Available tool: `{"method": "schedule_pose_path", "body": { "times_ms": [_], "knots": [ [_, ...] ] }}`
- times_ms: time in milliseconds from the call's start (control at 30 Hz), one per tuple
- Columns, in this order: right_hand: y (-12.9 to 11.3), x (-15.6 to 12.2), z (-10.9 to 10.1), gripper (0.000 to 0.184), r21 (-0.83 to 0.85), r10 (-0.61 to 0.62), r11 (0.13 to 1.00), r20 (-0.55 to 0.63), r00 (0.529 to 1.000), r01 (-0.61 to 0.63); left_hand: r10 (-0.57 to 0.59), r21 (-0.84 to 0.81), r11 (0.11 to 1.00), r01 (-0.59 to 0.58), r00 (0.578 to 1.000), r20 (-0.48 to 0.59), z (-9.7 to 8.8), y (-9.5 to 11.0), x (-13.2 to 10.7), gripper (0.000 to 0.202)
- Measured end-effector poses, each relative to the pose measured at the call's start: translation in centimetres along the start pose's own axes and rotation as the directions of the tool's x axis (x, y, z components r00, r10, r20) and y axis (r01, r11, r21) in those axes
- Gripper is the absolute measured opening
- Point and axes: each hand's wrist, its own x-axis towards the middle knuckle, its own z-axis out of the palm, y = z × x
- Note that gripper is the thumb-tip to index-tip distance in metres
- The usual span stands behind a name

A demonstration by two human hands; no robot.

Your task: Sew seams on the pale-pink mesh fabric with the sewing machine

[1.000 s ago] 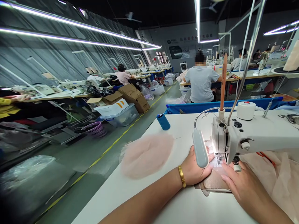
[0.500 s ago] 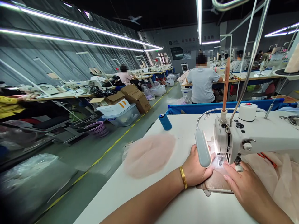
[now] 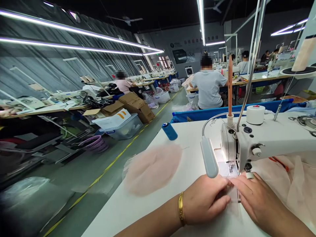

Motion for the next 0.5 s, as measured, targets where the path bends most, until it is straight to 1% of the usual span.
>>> {"method": "schedule_pose_path", "body": {
  "times_ms": [67,167,233,333,400,500],
  "knots": [
    [0.0,-0.3,0.0,0.040,-0.039,0.030,0.999,0.033,0.999,-0.029,-0.005,0.037,0.999,0.007,0.999,-0.044,0.6,-0.5,0.1,0.008],
    [0.0,-0.6,-0.2,0.037,-0.062,0.045,0.997,0.047,0.998,-0.042,0.048,0.094,0.995,-0.039,0.993,-0.105,1.6,-1.0,0.3,0.014],
    [0.2,-0.7,-0.3,0.034,-0.080,0.016,0.997,0.037,0.999,-0.013,0.074,0.073,0.995,-0.064,0.987,-0.141,2.0,-1.1,0.3,0.017],
    [0.9,-0.6,-0.6,0.032,-0.153,-0.003,0.988,0.018,1.000,0.005,0.095,0.012,0.995,-0.094,0.988,-0.122,2.2,-1.0,0.3,0.011],
    [1.5,-0.3,-1.0,0.035,-0.238,0.001,0.971,-0.008,1.000,-0.003,0.084,-0.003,0.996,-0.085,0.992,-0.092,2.2,-0.9,0.2,0.006],
    [2.0,0.0,-1.7,0.039,-0.361,-0.004,0.932,-0.071,0.997,-0.022,0.069,0.002,0.998,-0.069,0.993,-0.100,2.4,-0.8,0.1,0.010]
  ]
}}
